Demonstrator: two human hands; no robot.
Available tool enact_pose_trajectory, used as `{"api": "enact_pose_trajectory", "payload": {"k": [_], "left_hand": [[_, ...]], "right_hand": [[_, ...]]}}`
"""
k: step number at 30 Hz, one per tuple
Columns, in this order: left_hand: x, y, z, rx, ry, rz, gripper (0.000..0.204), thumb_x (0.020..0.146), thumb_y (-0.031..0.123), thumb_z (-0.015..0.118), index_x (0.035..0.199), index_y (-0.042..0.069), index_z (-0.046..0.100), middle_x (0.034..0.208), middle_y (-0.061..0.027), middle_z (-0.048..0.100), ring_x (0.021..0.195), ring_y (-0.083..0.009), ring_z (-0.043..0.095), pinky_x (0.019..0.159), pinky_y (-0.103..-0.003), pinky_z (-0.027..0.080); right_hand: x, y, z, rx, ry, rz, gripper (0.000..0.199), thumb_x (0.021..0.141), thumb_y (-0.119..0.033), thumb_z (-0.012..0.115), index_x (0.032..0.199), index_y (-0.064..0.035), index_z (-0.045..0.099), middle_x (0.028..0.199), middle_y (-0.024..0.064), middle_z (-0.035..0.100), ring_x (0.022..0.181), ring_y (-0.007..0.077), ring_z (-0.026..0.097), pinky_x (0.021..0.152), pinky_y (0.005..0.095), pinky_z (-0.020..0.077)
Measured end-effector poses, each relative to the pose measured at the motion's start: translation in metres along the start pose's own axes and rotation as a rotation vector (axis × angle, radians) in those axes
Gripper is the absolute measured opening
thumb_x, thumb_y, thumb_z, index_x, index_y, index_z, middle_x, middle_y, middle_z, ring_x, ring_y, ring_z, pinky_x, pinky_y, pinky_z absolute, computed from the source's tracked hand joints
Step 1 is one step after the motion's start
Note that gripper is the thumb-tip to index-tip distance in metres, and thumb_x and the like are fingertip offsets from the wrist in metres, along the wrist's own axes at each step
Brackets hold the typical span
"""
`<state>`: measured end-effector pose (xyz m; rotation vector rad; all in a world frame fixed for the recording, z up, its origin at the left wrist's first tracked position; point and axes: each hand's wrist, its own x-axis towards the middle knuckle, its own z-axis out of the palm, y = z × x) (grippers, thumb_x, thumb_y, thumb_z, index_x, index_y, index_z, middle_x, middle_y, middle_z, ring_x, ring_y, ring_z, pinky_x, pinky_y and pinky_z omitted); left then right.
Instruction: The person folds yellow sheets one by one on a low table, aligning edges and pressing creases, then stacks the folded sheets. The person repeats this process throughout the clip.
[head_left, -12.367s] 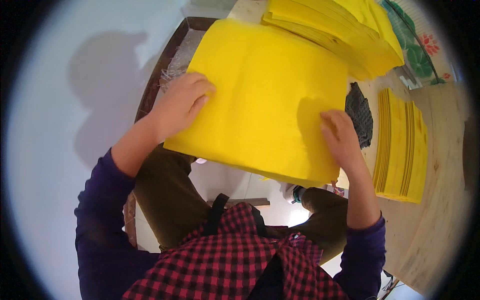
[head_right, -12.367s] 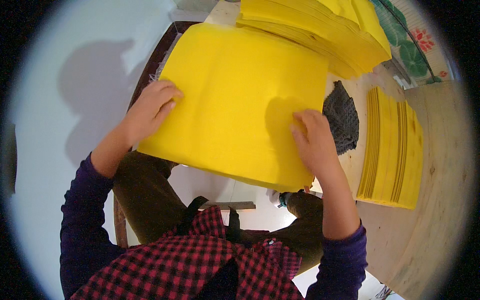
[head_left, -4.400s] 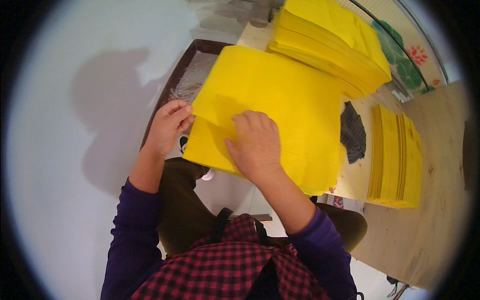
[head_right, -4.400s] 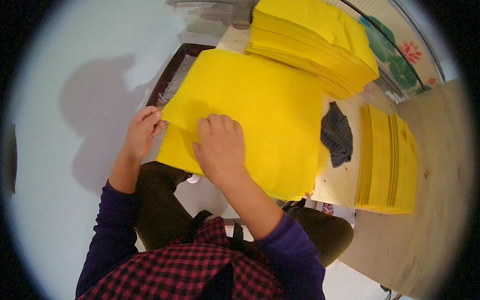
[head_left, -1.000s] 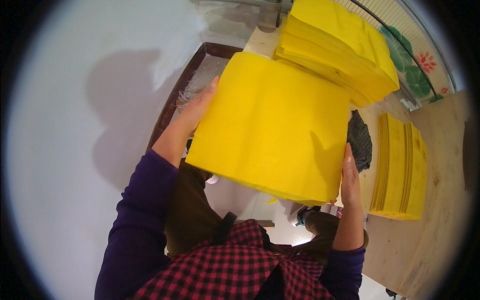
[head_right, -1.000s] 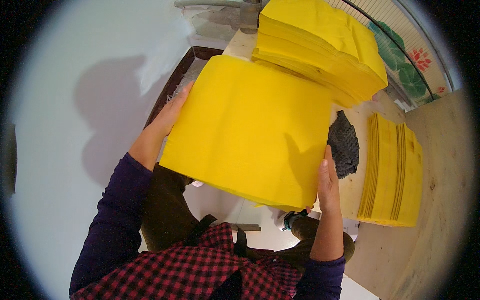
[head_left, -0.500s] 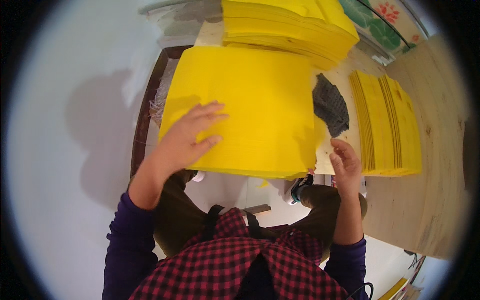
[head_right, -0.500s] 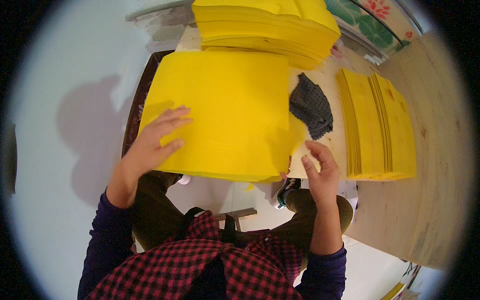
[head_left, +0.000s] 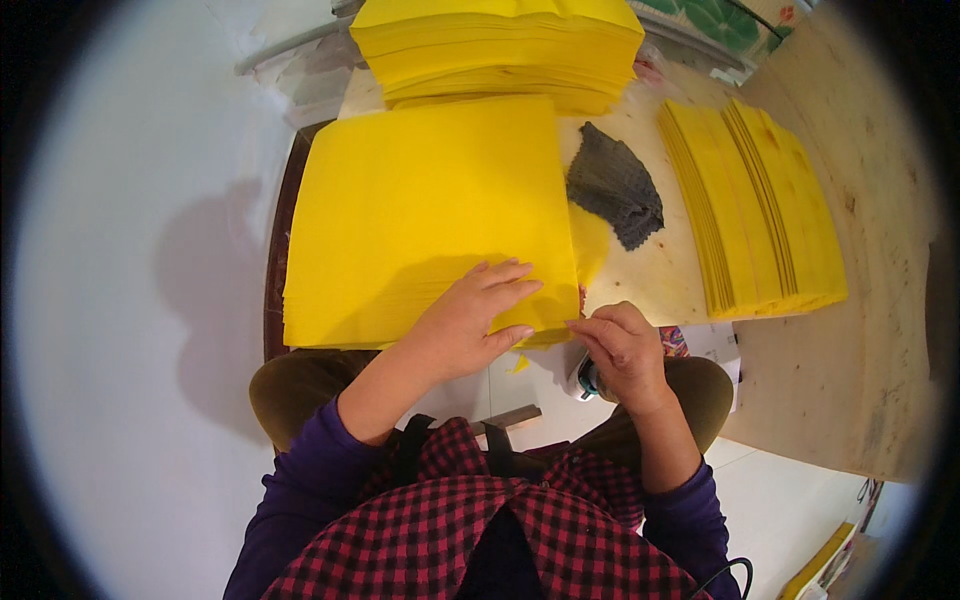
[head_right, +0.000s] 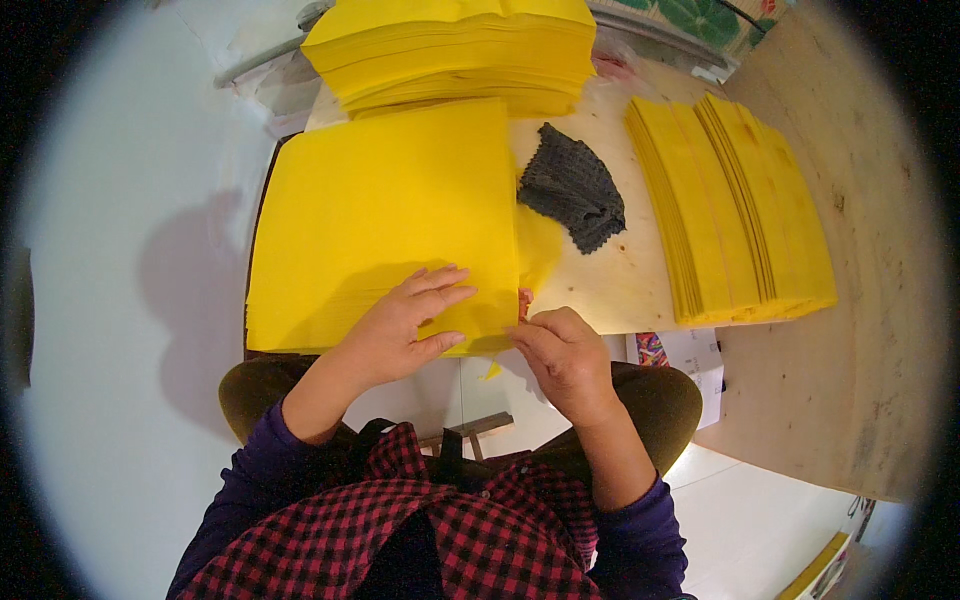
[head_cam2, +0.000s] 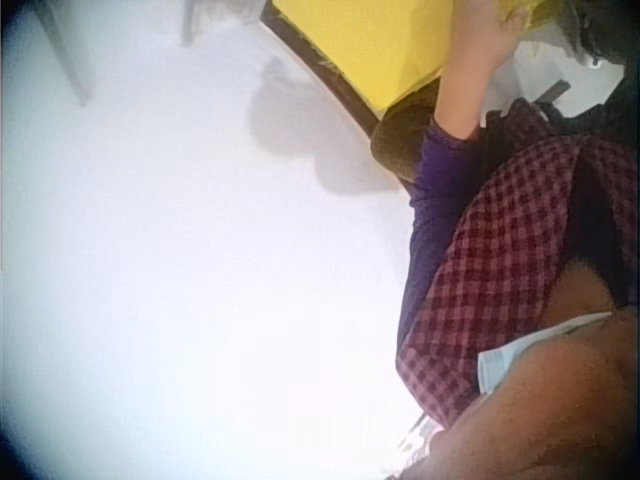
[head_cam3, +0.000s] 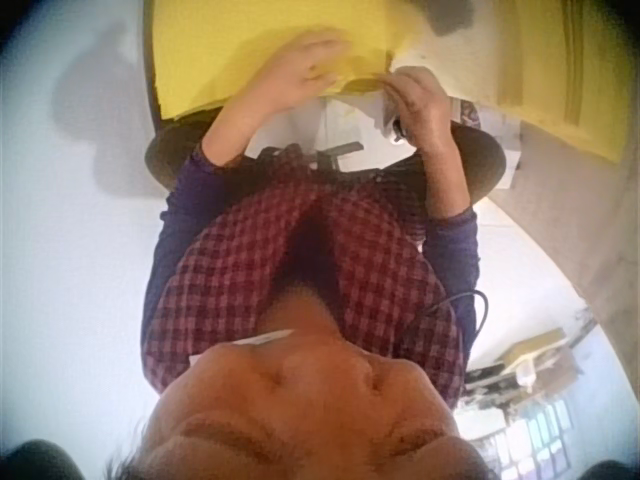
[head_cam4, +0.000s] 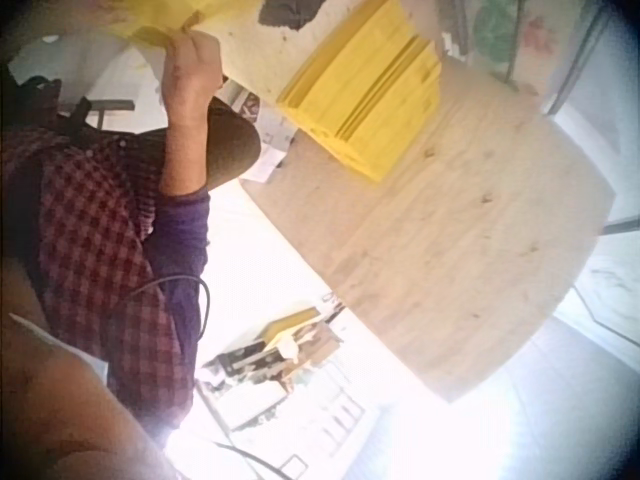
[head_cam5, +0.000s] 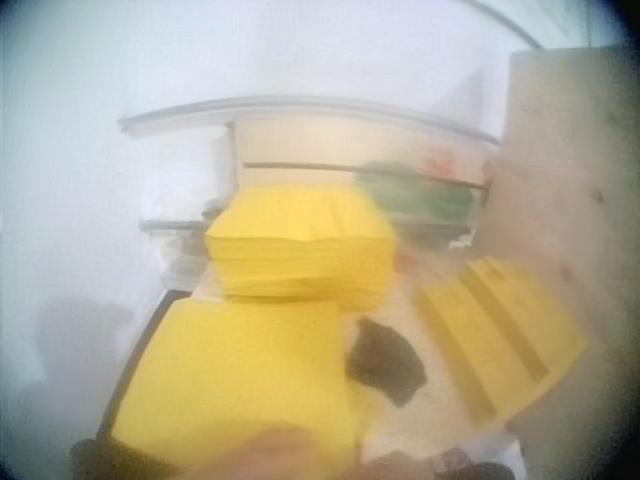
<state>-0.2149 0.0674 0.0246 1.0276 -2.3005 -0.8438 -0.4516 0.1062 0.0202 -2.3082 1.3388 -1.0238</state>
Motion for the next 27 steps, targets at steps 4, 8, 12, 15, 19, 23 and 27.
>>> {"api": "enact_pose_trajectory", "payload": {"k": [4,8,12,15,19,23,27], "left_hand": [[0.005,0.003,0.005,-0.006,-0.002,-0.022,0.051,0.079,0.017,0.071,0.126,0.005,0.054,0.133,-0.0161,0.049,0.124,-0.0345,0.045,0.104,-0.041,0.036],[0.007,0.005,0.008,0.035,0.007,-0.052,0.053,0.078,0.017,0.072,0.127,0.006,0.054,0.132,-0.0154,0.050,0.123,-0.0335,0.045,0.103,-0.040,0.037],[0.008,0.005,0.008,0.058,0.005,-0.075,0.055,0.077,0.017,0.072,0.127,0.006,0.053,0.132,-0.0149,0.050,0.123,-0.0325,0.046,0.104,-0.039,0.037],[0.008,0.005,0.008,0.071,0.004,-0.073,0.056,0.076,0.017,0.073,0.128,0.006,0.053,0.132,-0.0148,0.050,0.123,-0.0325,0.046,0.104,-0.039,0.036],[0.008,0.006,0.009,0.065,0.028,-0.077,0.055,0.076,0.019,0.073,0.126,0.006,0.054,0.131,-0.0150,0.051,0.121,-0.0330,0.046,0.103,-0.040,0.036],[0.010,0.006,0.013,0.073,0.082,-0.065,0.055,0.075,0.025,0.073,0.123,0.006,0.056,0.127,-0.0152,0.053,0.118,-0.0337,0.048,0.101,-0.042,0.036],[0.012,0.007,0.015,0.086,0.099,-0.079,0.056,0.073,0.025,0.074,0.122,0.006,0.056,0.125,-0.0149,0.054,0.116,-0.0338,0.049,0.100,-0.042,0.037]], "right_hand": [[0.003,0.002,0.000,-0.020,0.022,-0.064,0.023,0.068,-0.005,0.076,0.088,-0.0080,0.067,0.083,0.0064,0.061,0.075,0.0245,0.061,0.062,0.0330,0.0507],[0.002,0.003,-0.002,-0.024,0.001,-0.074,0.023,0.067,-0.004,0.075,0.089,-0.0085,0.067,0.083,0.0060,0.061,0.076,0.0241,0.061,0.063,0.0328,0.0504],[0.001,0.006,-0.003,-0.037,-0.030,-0.085,0.023,0.069,-0.002,0.074,0.090,-0.0077,0.068,0.083,0.0069,0.061,0.076,0.0245,0.060,0.064,0.0324,0.0495],[0.002,0.007,-0.001,-0.063,-0.006,-0.108,0.023,0.066,-0.005,0.073,0.088,-0.0100,0.067,0.081,0.0047,0.060,0.074,0.0229,0.060,0.062,0.0323,0.0506],[0.003,0.008,0.002,-0.071,0.017,-0.105,0.023,0.065,-0.005,0.072,0.086,-0.0110,0.067,0.081,0.0035,0.060,0.074,0.0217,0.061,0.061,0.0317,0.0517],[0.003,0.008,0.003,-0.067,0.031,-0.097,0.023,0.064,-0.005,0.072,0.085,-0.0107,0.067,0.080,0.0036,0.060,0.073,0.0219,0.061,0.061,0.0316,0.0520],[0.003,0.009,0.003,-0.054,0.029,-0.095,0.022,0.064,-0.005,0.072,0.085,-0.0103,0.067,0.080,0.0040,0.060,0.073,0.0224,0.061,0.061,0.0319,0.0520]]}}
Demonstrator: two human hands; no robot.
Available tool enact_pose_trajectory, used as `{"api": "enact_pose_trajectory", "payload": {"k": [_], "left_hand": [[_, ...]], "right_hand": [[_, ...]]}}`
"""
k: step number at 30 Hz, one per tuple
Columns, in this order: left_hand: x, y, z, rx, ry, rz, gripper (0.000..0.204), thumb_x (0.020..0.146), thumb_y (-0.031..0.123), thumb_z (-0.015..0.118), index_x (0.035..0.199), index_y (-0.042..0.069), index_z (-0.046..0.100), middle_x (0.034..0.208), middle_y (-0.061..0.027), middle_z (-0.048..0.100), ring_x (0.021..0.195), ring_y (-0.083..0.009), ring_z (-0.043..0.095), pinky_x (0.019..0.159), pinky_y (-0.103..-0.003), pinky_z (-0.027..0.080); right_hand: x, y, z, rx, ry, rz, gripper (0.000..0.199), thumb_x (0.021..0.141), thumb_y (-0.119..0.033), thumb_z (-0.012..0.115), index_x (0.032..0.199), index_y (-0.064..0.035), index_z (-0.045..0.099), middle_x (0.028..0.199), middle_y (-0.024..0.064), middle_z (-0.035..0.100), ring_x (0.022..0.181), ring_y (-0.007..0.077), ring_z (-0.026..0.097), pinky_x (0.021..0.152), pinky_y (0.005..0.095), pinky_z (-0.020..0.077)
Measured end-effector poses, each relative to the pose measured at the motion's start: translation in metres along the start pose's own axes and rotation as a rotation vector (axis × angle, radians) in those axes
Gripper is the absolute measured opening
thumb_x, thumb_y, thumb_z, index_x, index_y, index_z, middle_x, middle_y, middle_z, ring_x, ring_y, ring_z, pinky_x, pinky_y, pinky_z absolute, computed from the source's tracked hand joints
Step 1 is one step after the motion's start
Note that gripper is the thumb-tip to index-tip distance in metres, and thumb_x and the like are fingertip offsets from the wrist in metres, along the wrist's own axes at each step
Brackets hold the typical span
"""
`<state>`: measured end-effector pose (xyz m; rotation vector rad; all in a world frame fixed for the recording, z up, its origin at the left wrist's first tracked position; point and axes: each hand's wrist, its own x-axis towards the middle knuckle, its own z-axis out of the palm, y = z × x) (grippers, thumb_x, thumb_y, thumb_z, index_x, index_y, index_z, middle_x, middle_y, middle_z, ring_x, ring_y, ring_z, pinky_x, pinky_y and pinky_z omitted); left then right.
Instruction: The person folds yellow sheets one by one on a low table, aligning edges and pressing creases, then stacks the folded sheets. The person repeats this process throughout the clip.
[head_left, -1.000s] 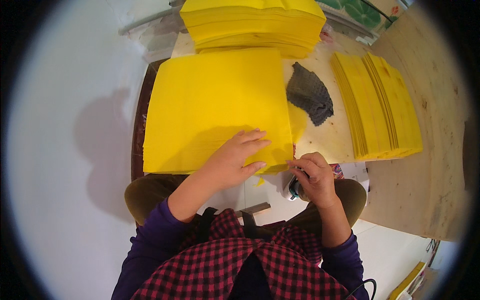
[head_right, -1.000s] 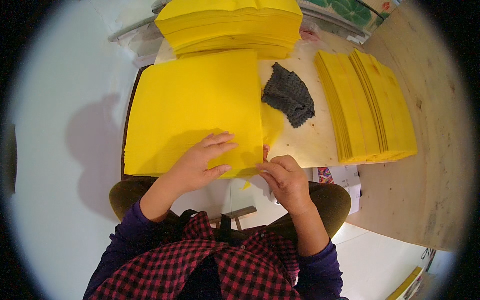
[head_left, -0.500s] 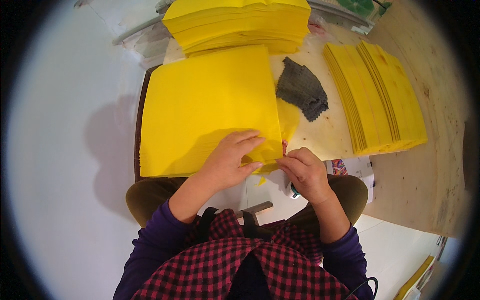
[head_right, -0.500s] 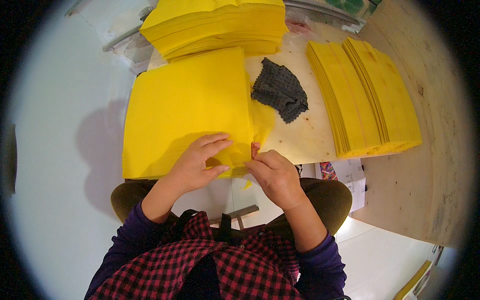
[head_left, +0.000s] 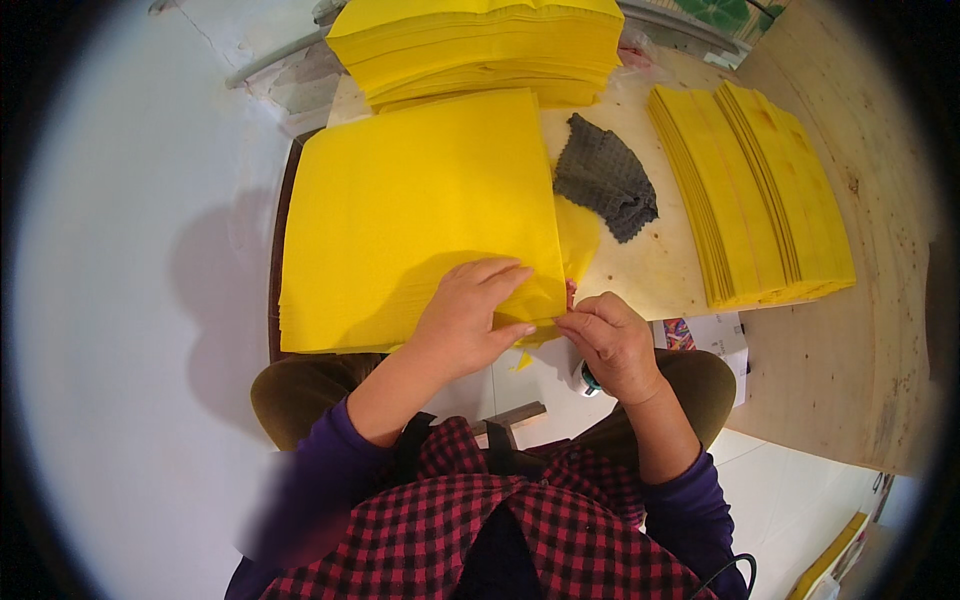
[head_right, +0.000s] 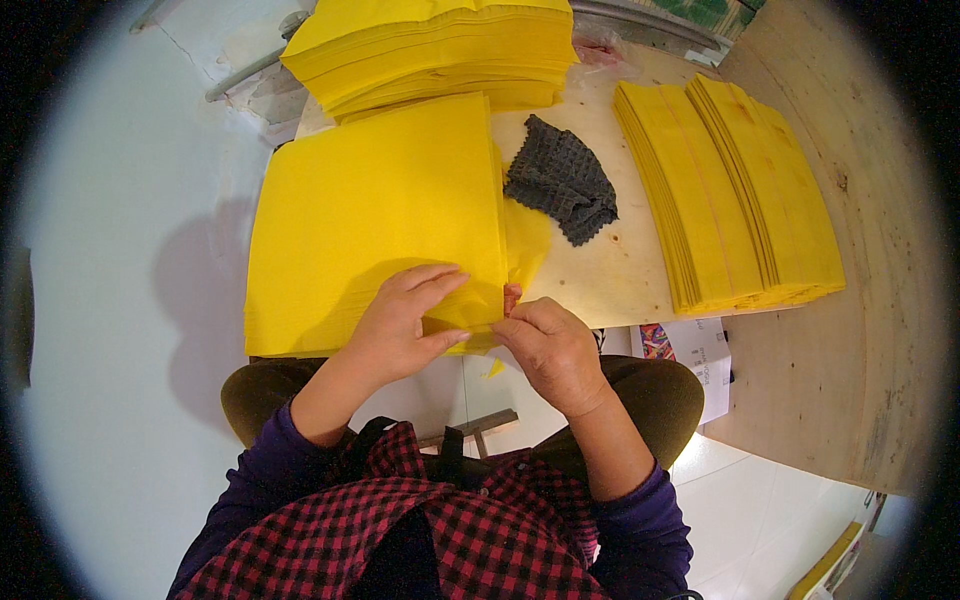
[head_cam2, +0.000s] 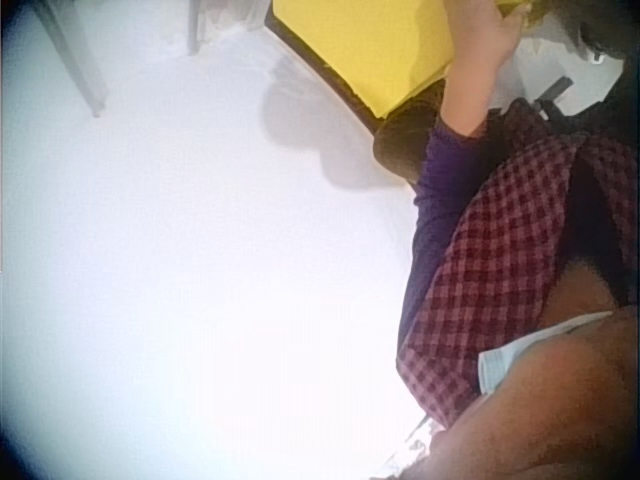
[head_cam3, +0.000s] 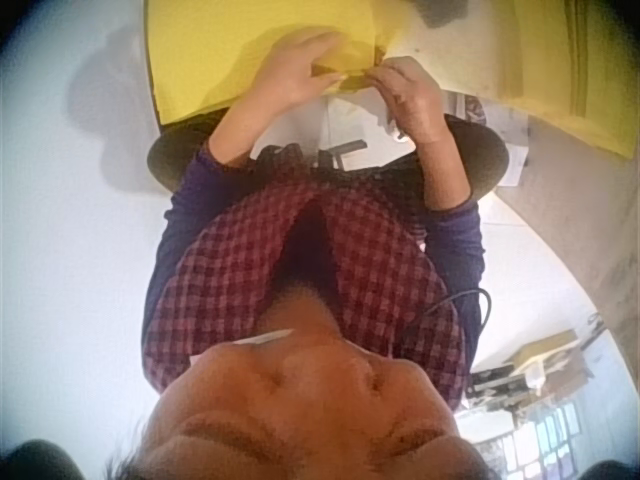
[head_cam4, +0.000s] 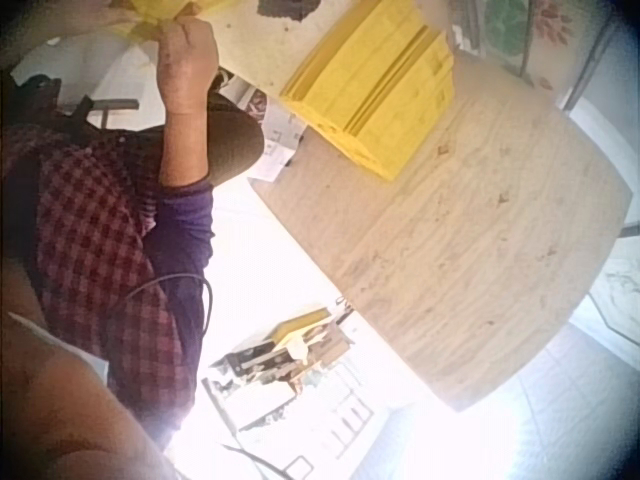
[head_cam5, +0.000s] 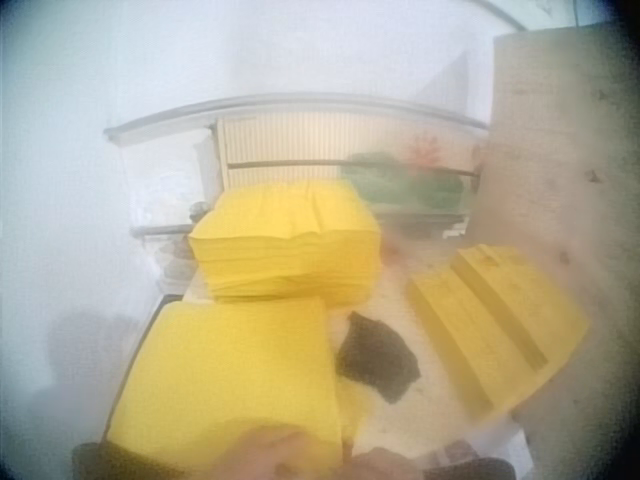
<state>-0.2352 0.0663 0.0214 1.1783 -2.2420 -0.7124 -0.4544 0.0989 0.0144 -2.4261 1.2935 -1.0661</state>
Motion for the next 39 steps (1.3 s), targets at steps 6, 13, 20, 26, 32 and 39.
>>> {"api": "enact_pose_trajectory", "payload": {"k": [6,13,20,26,32,39], "left_hand": [[0.001,0.004,-0.001,0.086,0.004,0.024,0.053,0.074,0.026,0.074,0.120,0.005,0.057,0.123,-0.0145,0.055,0.113,-0.0341,0.050,0.099,-0.043,0.037],[0.002,0.006,0.001,0.105,0.021,0.022,0.043,0.077,0.024,0.069,0.113,0.003,0.060,0.120,-0.0151,0.056,0.110,-0.0342,0.052,0.096,-0.043,0.039],[0.007,-0.001,0.004,0.105,0.100,0.087,0.022,0.085,0.011,0.056,0.103,0.000,0.062,0.105,-0.0165,0.063,0.099,-0.0348,0.058,0.089,-0.043,0.044],[0.013,-0.002,-0.001,-0.033,0.098,-0.064,0.017,0.087,0.013,0.054,0.097,0.001,0.062,0.087,-0.0201,0.063,0.082,-0.0399,0.059,0.072,-0.046,0.047],[0.019,0.000,-0.013,0.000,-0.021,-0.206,0.018,0.090,0.019,0.051,0.089,0.003,0.059,0.079,-0.0204,0.060,0.076,-0.0411,0.057,0.066,-0.048,0.045],[0.017,0.000,-0.011,0.016,-0.045,-0.198,0.019,0.091,0.020,0.050,0.088,0.004,0.058,0.078,-0.0200,0.060,0.075,-0.0408,0.057,0.065,-0.048,0.045]], "right_hand": [[0.004,-0.001,-0.002,0.034,0.016,-0.014,0.020,0.068,-0.003,0.073,0.086,-0.0078,0.067,0.081,0.0064,0.061,0.073,0.0241,0.061,0.061,0.0325,0.0507],[0.022,-0.005,-0.005,0.000,0.036,-0.038,0.018,0.070,-0.001,0.072,0.085,-0.0051,0.064,0.085,0.0104,0.061,0.075,0.0286,0.061,0.063,0.0345,0.0506],[0.038,-0.002,-0.010,0.094,0.083,0.025,0.015,0.073,0.002,0.069,0.084,-0.0038,0.062,0.084,0.0106,0.059,0.075,0.0264,0.059,0.066,0.0316,0.0496],[0.023,0.037,-0.025,0.478,0.255,0.539,0.003,0.087,-0.001,0.058,0.087,-0.0038,0.057,0.077,0.0020,0.057,0.071,0.0112,0.054,0.064,0.0242,0.0443],[0.000,0.093,-0.020,0.431,0.043,0.893,0.003,0.090,-0.004,0.054,0.089,-0.0027,0.057,0.072,0.0011,0.056,0.066,0.0080,0.050,0.060,0.0221,0.0422],[0.010,0.081,-0.020,0.150,0.065,0.667,0.025,0.079,0.000,0.064,0.104,-0.0053,0.063,0.090,0.0095,0.062,0.083,0.0215,0.059,0.067,0.0294,0.0480]]}}
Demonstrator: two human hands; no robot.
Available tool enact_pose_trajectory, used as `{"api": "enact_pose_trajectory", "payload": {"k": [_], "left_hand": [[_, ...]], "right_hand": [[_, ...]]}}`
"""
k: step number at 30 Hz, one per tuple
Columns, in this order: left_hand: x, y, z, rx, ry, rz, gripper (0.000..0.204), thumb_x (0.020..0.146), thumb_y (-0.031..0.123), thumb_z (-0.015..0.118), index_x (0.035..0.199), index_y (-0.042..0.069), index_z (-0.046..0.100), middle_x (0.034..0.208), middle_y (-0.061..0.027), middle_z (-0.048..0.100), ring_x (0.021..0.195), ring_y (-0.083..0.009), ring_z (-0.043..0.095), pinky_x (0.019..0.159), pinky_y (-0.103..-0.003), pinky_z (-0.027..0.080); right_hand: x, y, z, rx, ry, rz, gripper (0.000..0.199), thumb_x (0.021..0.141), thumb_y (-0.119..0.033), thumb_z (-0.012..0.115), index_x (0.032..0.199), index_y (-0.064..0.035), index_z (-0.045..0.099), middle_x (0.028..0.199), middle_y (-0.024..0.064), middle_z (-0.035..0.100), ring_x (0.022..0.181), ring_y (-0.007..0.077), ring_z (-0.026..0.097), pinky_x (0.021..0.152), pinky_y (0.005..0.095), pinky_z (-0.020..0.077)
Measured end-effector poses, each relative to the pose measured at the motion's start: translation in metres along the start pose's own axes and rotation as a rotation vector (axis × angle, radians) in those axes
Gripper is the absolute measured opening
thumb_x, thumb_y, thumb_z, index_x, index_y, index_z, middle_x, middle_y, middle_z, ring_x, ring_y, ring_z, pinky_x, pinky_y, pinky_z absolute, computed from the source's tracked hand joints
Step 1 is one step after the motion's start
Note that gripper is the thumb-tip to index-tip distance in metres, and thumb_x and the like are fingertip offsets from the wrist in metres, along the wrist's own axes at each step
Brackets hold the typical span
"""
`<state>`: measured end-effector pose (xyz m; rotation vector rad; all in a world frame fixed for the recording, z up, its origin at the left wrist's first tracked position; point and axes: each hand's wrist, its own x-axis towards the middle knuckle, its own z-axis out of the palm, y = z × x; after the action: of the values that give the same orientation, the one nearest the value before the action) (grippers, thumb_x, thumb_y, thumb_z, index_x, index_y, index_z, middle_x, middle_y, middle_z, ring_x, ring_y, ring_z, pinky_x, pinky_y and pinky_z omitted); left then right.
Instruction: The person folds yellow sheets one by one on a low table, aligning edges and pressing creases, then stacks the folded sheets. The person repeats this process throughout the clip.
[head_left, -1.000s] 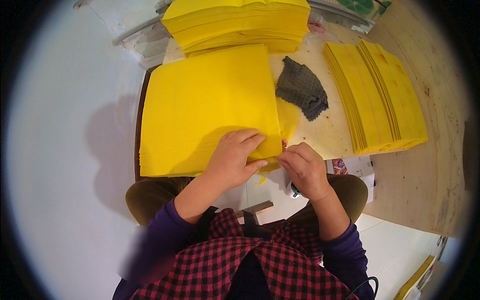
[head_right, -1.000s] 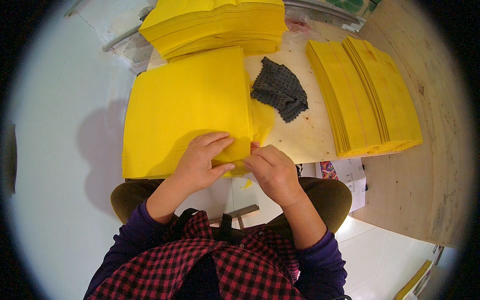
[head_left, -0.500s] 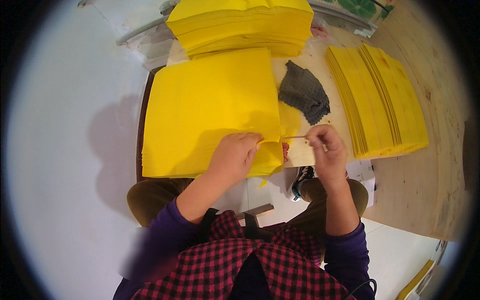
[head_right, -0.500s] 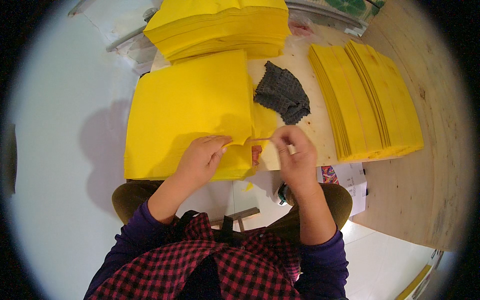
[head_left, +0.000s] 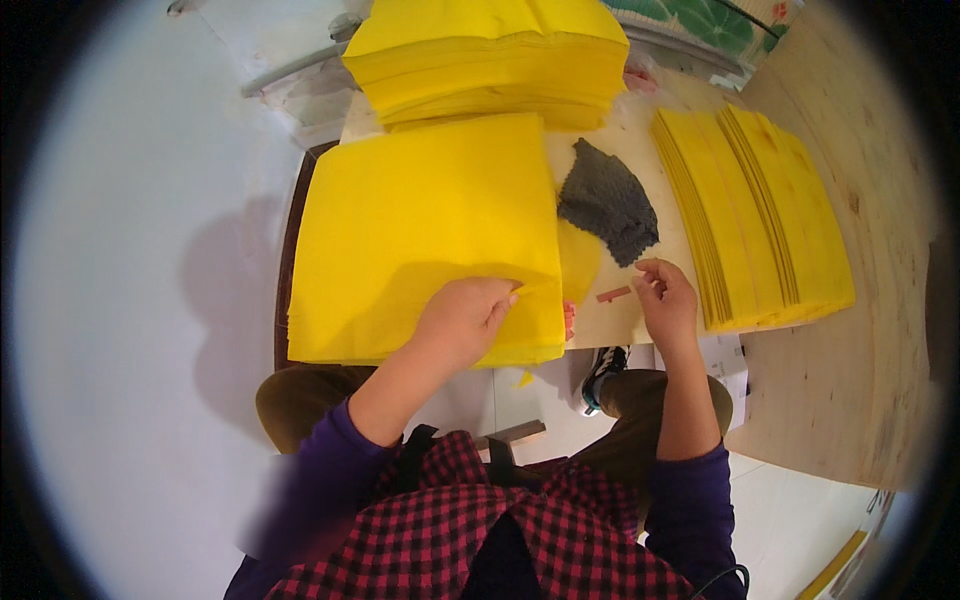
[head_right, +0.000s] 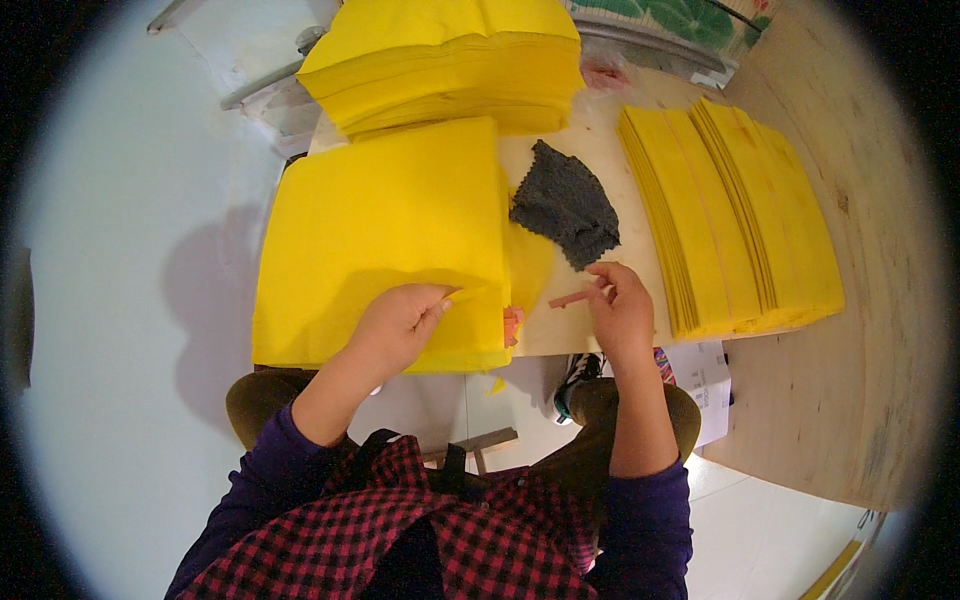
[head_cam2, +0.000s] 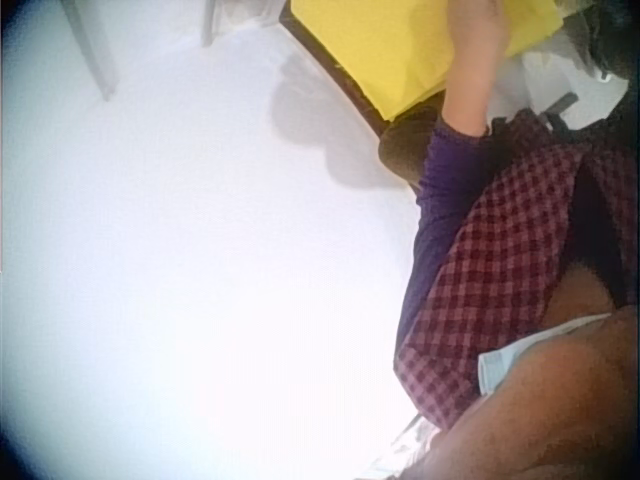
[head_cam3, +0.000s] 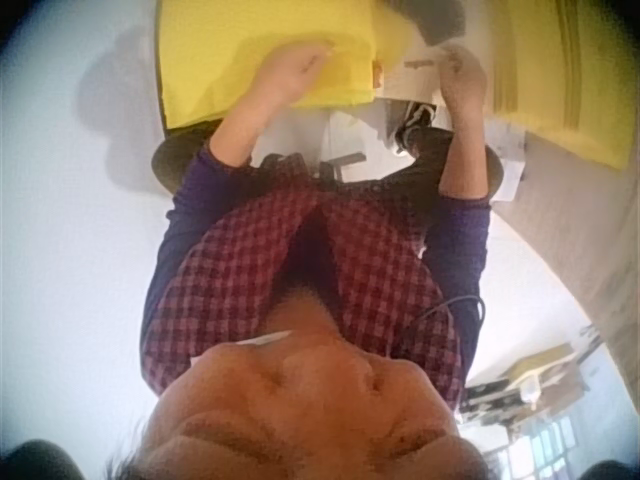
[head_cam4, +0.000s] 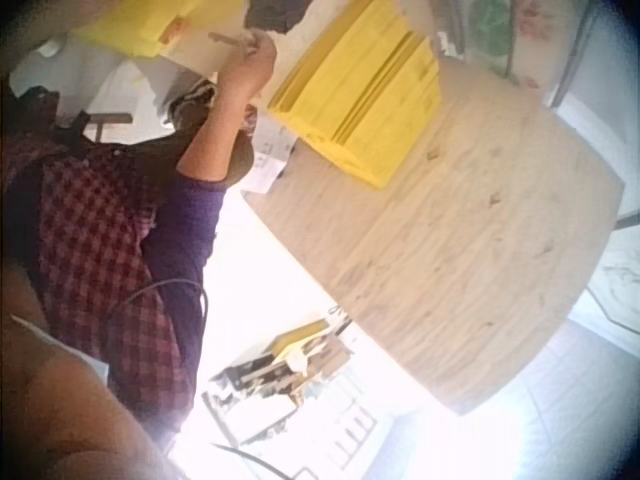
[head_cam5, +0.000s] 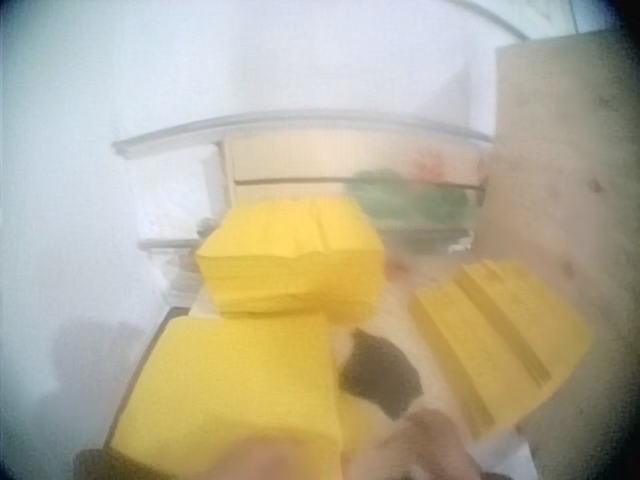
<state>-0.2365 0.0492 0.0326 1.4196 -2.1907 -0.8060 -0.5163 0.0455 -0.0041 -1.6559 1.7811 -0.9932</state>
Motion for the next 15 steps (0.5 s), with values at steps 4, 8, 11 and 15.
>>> {"api": "enact_pose_trajectory", "payload": {"k": [4,8,11,15], "left_hand": [[-0.001,-0.004,0.004,-0.033,0.067,0.106,0.018,0.091,0.020,0.050,0.089,0.004,0.059,0.078,-0.0197,0.060,0.075,-0.0402,0.057,0.065,-0.048,0.045],[0.000,-0.006,0.005,-0.094,0.113,0.122,0.016,0.090,0.018,0.051,0.091,0.004,0.060,0.078,-0.0199,0.060,0.076,-0.0400,0.058,0.065,-0.048,0.045],[-0.002,-0.008,0.003,-0.114,0.088,0.120,0.016,0.088,0.015,0.053,0.096,0.004,0.060,0.083,-0.0195,0.062,0.081,-0.0396,0.059,0.068,-0.046,0.046],[-0.023,-0.021,-0.012,0.022,0.164,0.124,0.029,0.083,0.011,0.060,0.111,0.004,0.061,0.104,-0.0156,0.065,0.098,-0.0342,0.059,0.086,-0.043,0.046]], "right_hand": [[-0.011,-0.048,0.017,0.153,-0.130,-0.327,0.040,0.071,0.009,0.067,0.108,-0.0032,0.062,0.112,0.0091,0.061,0.100,0.0204,0.059,0.080,0.0292,0.0492],[0.005,-0.068,0.048,0.085,-0.249,-0.539,0.038,0.066,0.009,0.070,0.101,-0.0028,0.066,0.107,0.0107,0.064,0.103,0.0258,0.060,0.087,0.0322,0.0485],[0.013,-0.069,0.061,0.172,-0.297,-0.463,0.025,0.068,0.005,0.070,0.090,-0.0045,0.067,0.092,0.0124,0.066,0.091,0.0312,0.062,0.081,0.0358,0.0483],[0.012,-0.067,0.063,0.199,-0.333,-0.289,0.014,0.078,0.004,0.067,0.090,-0.0023,0.069,0.091,0.0080,0.068,0.086,0.0175,0.063,0.079,0.0265,0.0486]]}}
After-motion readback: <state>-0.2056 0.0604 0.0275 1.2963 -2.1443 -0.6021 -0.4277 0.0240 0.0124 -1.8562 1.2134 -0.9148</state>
